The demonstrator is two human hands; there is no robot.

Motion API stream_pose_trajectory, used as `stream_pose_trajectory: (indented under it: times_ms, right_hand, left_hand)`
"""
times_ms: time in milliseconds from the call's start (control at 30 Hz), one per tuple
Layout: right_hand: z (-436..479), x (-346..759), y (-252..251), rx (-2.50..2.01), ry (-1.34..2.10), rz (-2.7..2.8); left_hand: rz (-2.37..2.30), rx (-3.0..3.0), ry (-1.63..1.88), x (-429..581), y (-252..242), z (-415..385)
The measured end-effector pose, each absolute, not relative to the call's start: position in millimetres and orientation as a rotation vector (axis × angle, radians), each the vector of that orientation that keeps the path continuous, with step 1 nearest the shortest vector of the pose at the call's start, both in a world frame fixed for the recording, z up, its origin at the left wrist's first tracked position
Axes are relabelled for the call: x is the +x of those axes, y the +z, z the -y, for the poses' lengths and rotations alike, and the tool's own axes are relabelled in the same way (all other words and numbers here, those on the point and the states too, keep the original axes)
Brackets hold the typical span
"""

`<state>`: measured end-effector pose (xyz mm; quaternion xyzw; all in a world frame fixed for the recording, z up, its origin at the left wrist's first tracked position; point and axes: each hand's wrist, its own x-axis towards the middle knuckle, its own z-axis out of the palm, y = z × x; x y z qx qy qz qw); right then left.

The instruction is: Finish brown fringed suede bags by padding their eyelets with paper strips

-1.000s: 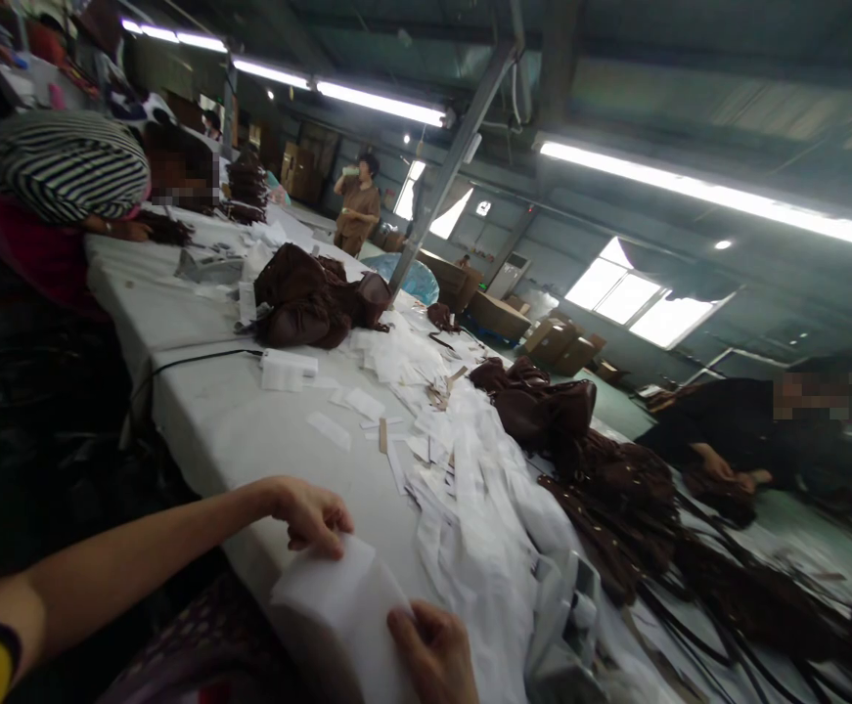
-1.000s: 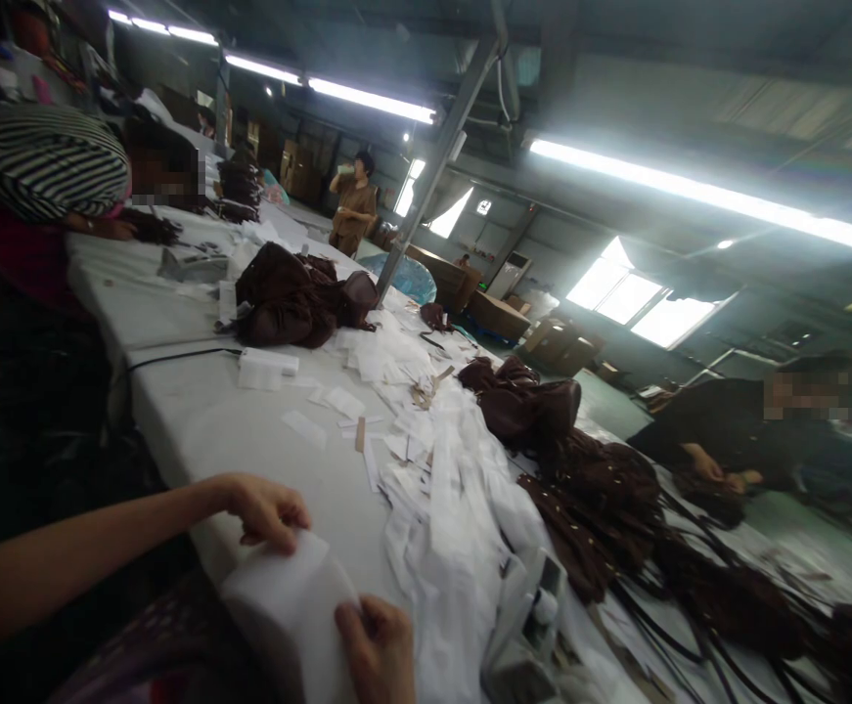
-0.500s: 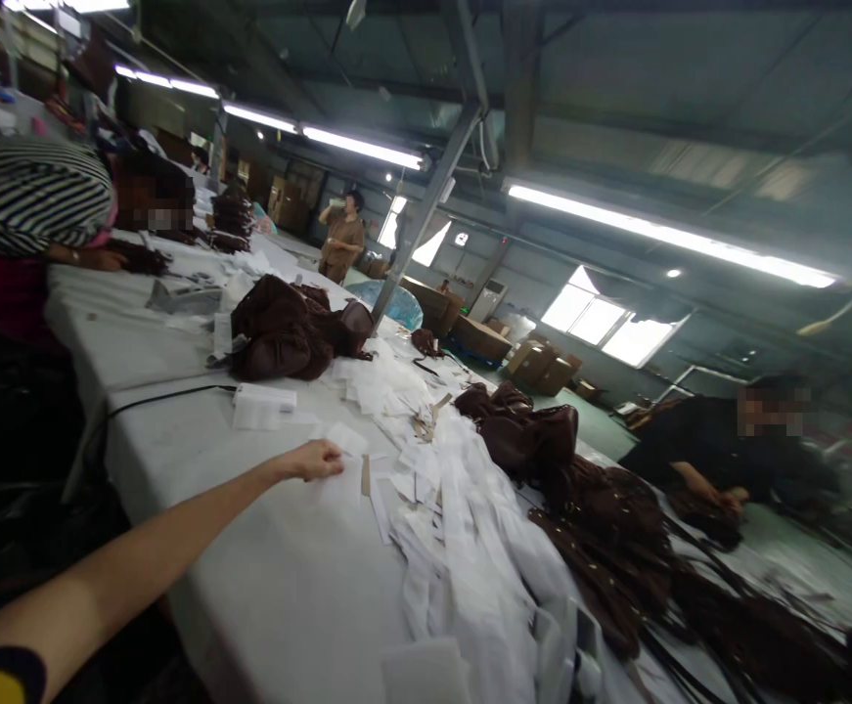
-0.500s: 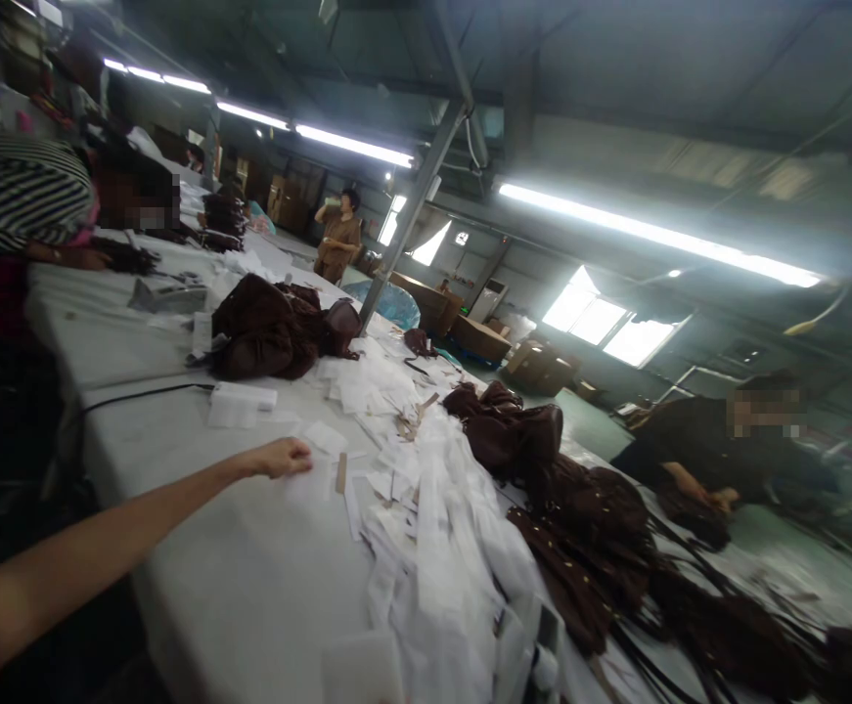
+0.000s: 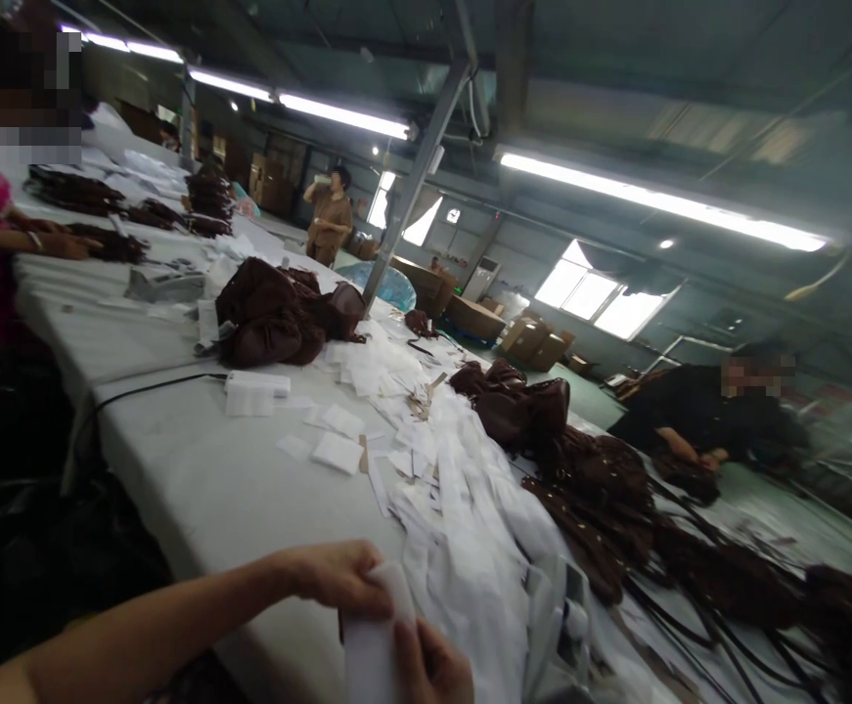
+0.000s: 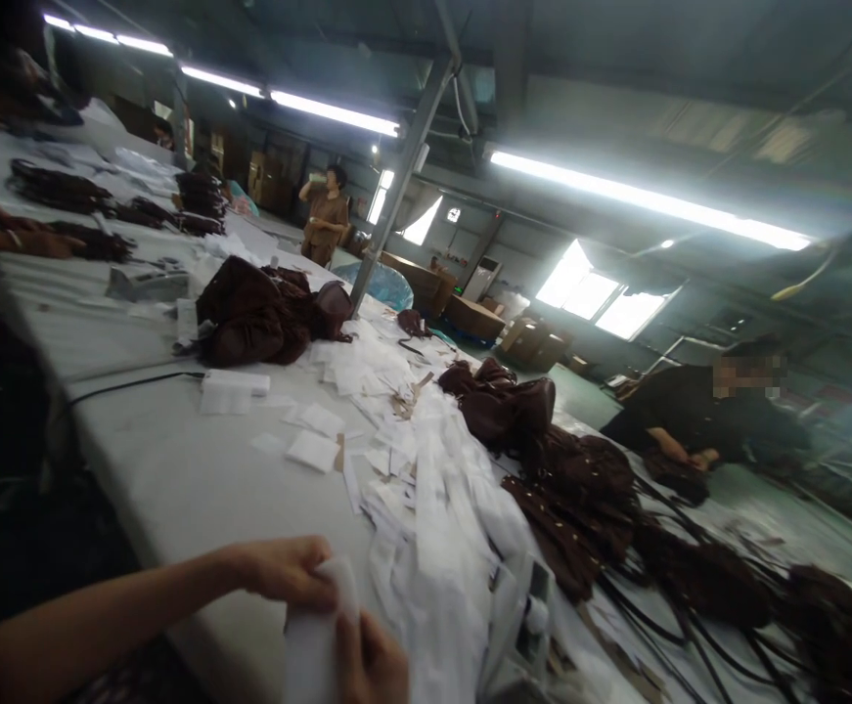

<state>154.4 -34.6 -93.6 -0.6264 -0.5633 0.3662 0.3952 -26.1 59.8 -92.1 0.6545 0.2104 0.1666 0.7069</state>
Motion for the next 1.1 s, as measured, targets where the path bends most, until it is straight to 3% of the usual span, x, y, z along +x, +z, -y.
stream_pose_trajectory:
  times_ms: [133,467,700,900,1100]
  right_hand:
    - [38,164,-85,-1.541,1.188,1.451]
    - [53,167,-88,-1.502,1.438,1.325]
    - [60,168,-86,-1.512,1.392,1.416]
    - [63,154,-84,-1.468,1.320,1.572]
    - [71,138,-82,-1.484,1.077,1.861]
  left_hand:
    - [-0.635,1.314,0.455,-45,-91,-67]
    - [-0.677,1.338,0.396,-50,-95,-47]
    - [-0.683,1.448,0.354,-55,-104,-43]
    - [-0.809,2.162,0.582,-57,-68,-34]
    - [-0.503,2.383,0.077,-33,-68,-20]
